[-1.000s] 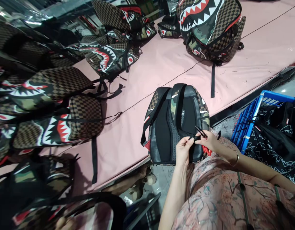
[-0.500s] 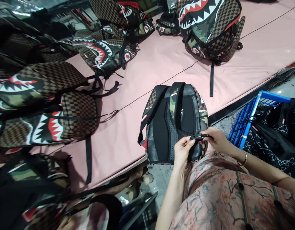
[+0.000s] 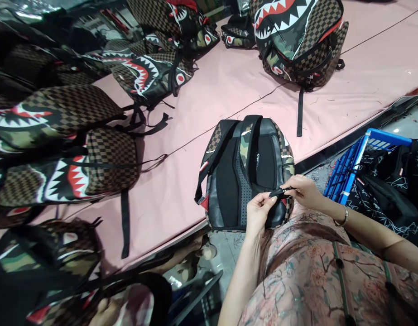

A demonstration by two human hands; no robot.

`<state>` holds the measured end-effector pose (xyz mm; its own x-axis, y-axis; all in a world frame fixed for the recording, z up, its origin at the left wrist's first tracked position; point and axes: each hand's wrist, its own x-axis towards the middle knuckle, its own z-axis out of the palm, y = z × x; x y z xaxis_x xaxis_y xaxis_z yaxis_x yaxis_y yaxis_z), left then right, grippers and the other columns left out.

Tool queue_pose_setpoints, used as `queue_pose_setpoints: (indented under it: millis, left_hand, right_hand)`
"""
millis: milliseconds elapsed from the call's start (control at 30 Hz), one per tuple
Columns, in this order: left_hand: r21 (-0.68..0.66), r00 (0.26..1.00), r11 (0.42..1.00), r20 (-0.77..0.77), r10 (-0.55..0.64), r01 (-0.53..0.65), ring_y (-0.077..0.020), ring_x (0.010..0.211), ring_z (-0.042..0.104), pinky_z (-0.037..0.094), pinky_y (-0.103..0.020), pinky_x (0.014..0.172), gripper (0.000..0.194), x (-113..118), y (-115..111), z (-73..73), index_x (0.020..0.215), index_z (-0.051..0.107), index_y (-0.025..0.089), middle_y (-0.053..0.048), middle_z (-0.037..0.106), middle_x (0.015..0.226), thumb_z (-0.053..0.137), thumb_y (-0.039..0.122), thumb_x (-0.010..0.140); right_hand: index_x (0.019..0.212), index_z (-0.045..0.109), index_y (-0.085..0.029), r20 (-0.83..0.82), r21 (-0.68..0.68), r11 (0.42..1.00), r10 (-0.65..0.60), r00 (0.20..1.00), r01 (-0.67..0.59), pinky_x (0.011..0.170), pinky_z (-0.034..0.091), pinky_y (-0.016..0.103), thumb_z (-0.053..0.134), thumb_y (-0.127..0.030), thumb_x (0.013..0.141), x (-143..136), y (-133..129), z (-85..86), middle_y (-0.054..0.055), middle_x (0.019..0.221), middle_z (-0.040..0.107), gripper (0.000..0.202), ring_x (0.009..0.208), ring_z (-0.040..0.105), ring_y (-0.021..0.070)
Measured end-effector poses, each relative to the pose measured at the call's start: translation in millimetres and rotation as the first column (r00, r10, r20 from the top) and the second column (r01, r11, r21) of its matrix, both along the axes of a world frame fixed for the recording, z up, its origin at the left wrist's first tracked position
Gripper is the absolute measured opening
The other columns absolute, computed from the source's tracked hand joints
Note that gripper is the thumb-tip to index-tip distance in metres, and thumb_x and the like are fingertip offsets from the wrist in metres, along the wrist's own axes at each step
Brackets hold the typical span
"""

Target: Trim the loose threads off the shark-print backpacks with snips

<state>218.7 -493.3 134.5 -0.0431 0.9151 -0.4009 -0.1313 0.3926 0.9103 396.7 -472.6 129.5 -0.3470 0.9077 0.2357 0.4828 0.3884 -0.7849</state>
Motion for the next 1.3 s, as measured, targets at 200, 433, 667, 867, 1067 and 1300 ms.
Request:
queue_pose_setpoints:
  millis: [200,433,667,867,1067,1300]
  left_hand:
    - [0.068,0.99,0.998,-0.142,-0.006,0.016,-0.0106,0.062,0.053,0.042,-0.023,0.062,0.022,-21,7,-7.7,0.075,0.068,0.015,0.0,0.063,0.066,0.072,0.029,0.058]
    - [0.479,0.515,0.826,-0.809,0.283,0.298,-0.0119,0.064,0.053,0.043,-0.023,0.061,0.012,-38,3,-21.5,0.078,0.066,0.018,-0.005,0.057,0.075,0.056,0.024,0.074]
    - [0.47,0.278,0.84,-0.874,0.399,0.272,-0.0123,0.055,0.046,0.033,-0.023,0.05,0.016,-43,28,-55.9,0.061,0.055,0.017,-0.002,0.047,0.063,0.046,0.013,0.074]
    - [0.525,0.403,0.787,-0.829,0.386,0.324,-0.0139,0.067,0.052,0.043,-0.025,0.064,0.016,-40,16,-43.8,0.085,0.061,0.016,-0.005,0.054,0.075,0.048,0.015,0.075]
    - [0.655,0.57,0.448,-0.754,0.327,0.609,-0.0226,0.103,0.052,0.028,-0.047,0.099,0.021,-1,-26,-9.4,0.086,0.068,0.033,-0.005,0.06,0.099,0.064,0.019,0.071]
    - [0.556,0.958,0.819,-0.13,0.255,-0.143,-0.021,0.086,0.063,0.047,-0.042,0.083,0.027,-16,-26,60.1,0.092,0.065,0.022,-0.007,0.068,0.09,0.044,0.038,0.085]
  right_hand:
    - [0.1,0.059,-0.019,-0.317,-0.381,0.916,-0.262,0.912,0.13,0.075,0.045,0.028,0.047,-0.028,0.082,-4,-1,-20.0,0.004,0.094,0.063,0.023,0.085,0.058,0.0153]
    - [0.1,0.062,-0.02,-0.128,-0.388,0.918,-0.148,0.981,0.087,0.076,0.045,0.029,0.067,-0.028,0.068,-30,-9,-46.8,0.004,0.096,0.066,0.033,0.084,0.06,0.017]
    - [0.073,0.066,-0.019,0.078,-0.339,0.935,-0.086,0.993,0.107,0.057,0.034,0.022,0.064,-0.024,0.069,-17,-27,-35.6,0.0,0.068,0.065,0.006,0.063,0.056,0.0136]
    - [0.057,0.052,-0.016,-0.392,-0.685,0.679,-0.035,0.919,-0.266,0.042,0.02,0.02,0.062,-0.041,0.068,17,-25,-3.3,-0.008,0.045,0.036,0.029,0.041,0.03,0.0049]
    - [0.061,0.042,-0.018,-0.652,-0.719,0.544,-0.313,0.691,-0.432,0.037,0.012,0.019,0.065,-0.051,0.062,-15,11,18.0,-0.011,0.044,0.024,0.04,0.037,0.015,0.0025]
    - [0.053,0.037,-0.019,-0.434,-0.704,0.697,-0.274,0.858,-0.134,0.04,0.02,0.021,0.065,-0.047,0.06,-48,9,-7.6,-0.008,0.046,0.031,0.04,0.042,0.027,0.0051]
